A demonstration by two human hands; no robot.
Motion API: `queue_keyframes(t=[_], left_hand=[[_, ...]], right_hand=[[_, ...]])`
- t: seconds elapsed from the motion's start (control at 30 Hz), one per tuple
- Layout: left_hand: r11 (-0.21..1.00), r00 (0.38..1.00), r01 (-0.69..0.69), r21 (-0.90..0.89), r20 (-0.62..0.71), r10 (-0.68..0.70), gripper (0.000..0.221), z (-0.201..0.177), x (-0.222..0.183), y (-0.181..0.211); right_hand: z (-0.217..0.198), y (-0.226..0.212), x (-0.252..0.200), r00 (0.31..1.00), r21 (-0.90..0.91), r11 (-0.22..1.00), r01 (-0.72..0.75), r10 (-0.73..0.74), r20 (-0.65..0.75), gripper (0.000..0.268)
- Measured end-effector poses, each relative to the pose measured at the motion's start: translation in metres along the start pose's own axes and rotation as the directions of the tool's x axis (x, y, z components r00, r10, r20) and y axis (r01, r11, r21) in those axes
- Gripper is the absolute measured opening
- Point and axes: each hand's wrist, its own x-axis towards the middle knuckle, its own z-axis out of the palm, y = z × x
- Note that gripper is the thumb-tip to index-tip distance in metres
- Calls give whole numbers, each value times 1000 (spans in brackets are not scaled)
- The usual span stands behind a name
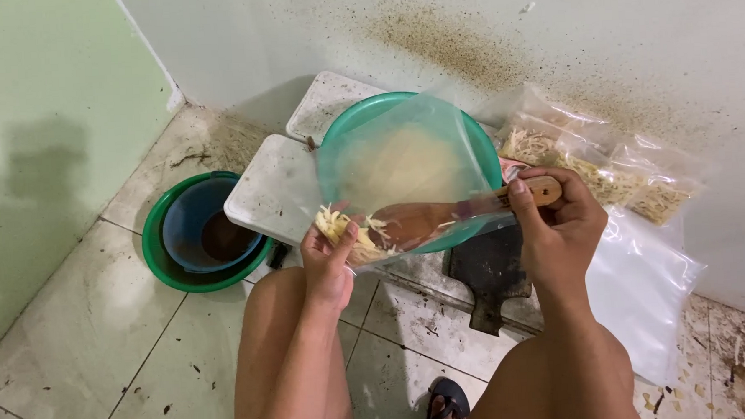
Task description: The person uses a wooden spoon to scoop dried fruit pieces from a green bowl and places them into a plastic bag by hand.
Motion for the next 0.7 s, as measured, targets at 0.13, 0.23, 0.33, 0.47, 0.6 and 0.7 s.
queue_keyframes(t=[0.13, 0.23, 0.33, 0.47, 0.6, 0.7], left_hand=[[999, 1000, -8, 32, 15, 8, 58, -2, 3, -2], [998, 999, -46, 39, -2, 46, 57, -1, 2, 3], [999, 999, -39, 5, 1, 39, 56, 2, 1, 11], [997, 997, -73, 7, -30, 74, 54, -8, 10, 8], [993, 988, -117, 24, -98, 119, 51, -15, 18, 8], [993, 984, -106, -51, -150, 98, 51, -15, 16, 12]], right_hand=[[-4, 10, 5, 995, 33, 999, -26, 29, -92, 11], [-5, 13, 8, 981, 72, 997, -29, 43, -190, 11], [-16, 36, 16, 944, 178, 983, -42, 98, -315, 8], [-40, 61, 33, 881, 328, 941, -79, 220, -419, 9], [-62, 65, 43, 775, 506, 837, -208, 457, -437, 7], [-76, 89, 50, 731, 496, 805, -325, 547, -409, 10]])
